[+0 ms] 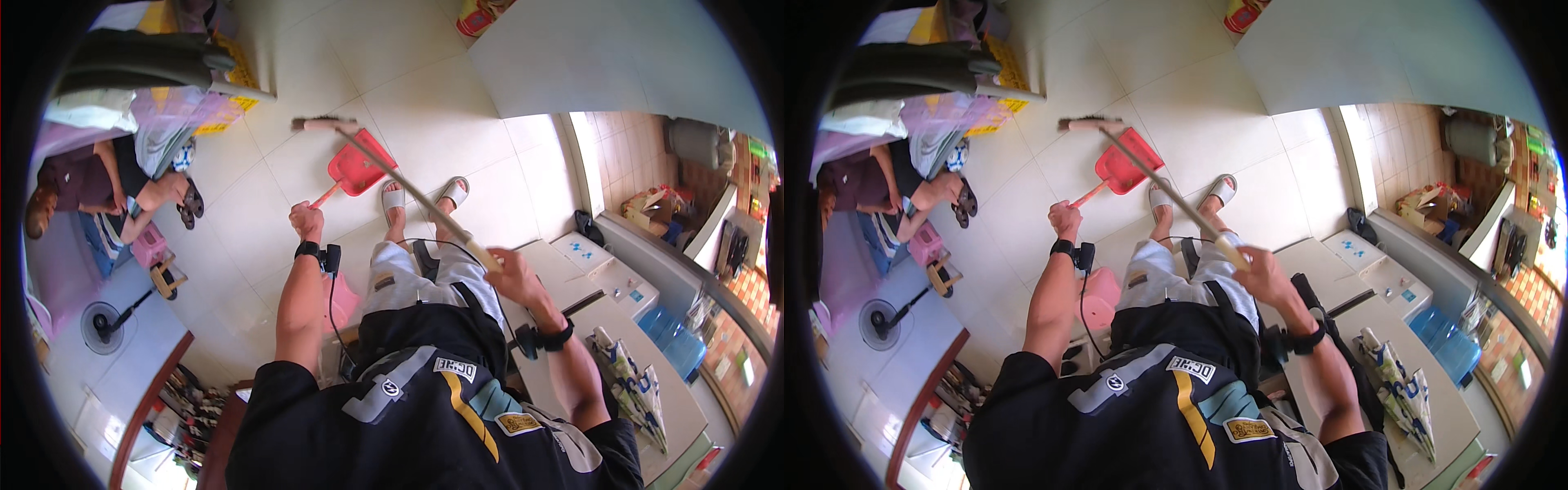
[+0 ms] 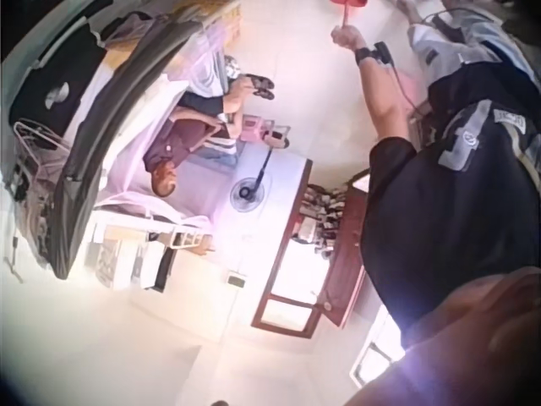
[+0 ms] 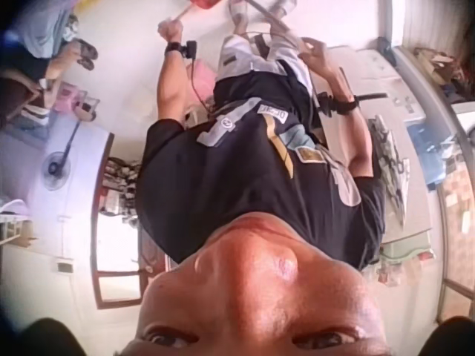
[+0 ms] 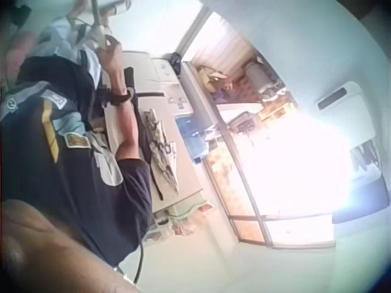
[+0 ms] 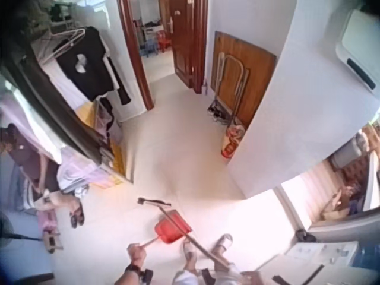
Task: The recorder is sweeping the floor with a broom and collecting dust in a dustpan.
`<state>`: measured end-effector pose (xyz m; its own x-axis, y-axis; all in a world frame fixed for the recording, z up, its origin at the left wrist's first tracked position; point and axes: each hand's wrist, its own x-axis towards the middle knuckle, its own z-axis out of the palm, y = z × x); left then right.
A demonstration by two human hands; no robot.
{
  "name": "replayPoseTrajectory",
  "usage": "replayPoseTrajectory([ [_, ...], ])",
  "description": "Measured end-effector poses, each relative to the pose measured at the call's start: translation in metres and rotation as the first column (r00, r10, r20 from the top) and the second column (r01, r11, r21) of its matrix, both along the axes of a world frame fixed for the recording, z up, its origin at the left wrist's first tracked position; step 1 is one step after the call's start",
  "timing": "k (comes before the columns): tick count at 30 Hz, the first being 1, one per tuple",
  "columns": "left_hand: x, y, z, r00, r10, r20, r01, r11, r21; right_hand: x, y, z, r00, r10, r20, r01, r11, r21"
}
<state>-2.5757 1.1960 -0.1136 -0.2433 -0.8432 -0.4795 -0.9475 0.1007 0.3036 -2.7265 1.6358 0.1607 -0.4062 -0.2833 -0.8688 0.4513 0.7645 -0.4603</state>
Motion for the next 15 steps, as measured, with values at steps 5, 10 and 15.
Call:
replayPoseTrajectory([
  [5,0.084,-0.005,0.019,0.994,-0.078,0.082,0.078,0.997,0.007,-0.091,-0.07,-0.041,0.873,0.246,-0.42,-0.24,0.968,0.068],
  [10,0.145,0.021,0.016,0.956,0.224,-0.19,-0.221,0.975,0.035,-0.182,-0.144,-0.12,0.788,0.403,-0.466,-0.327,0.915,0.237],
  [15,0.151,0.031,-0.027,0.966,0.24,-0.096,-0.243,0.97,-0.022,-0.173,-0.139,-0.175,0.642,0.608,-0.468,-0.456,0.793,0.404],
])
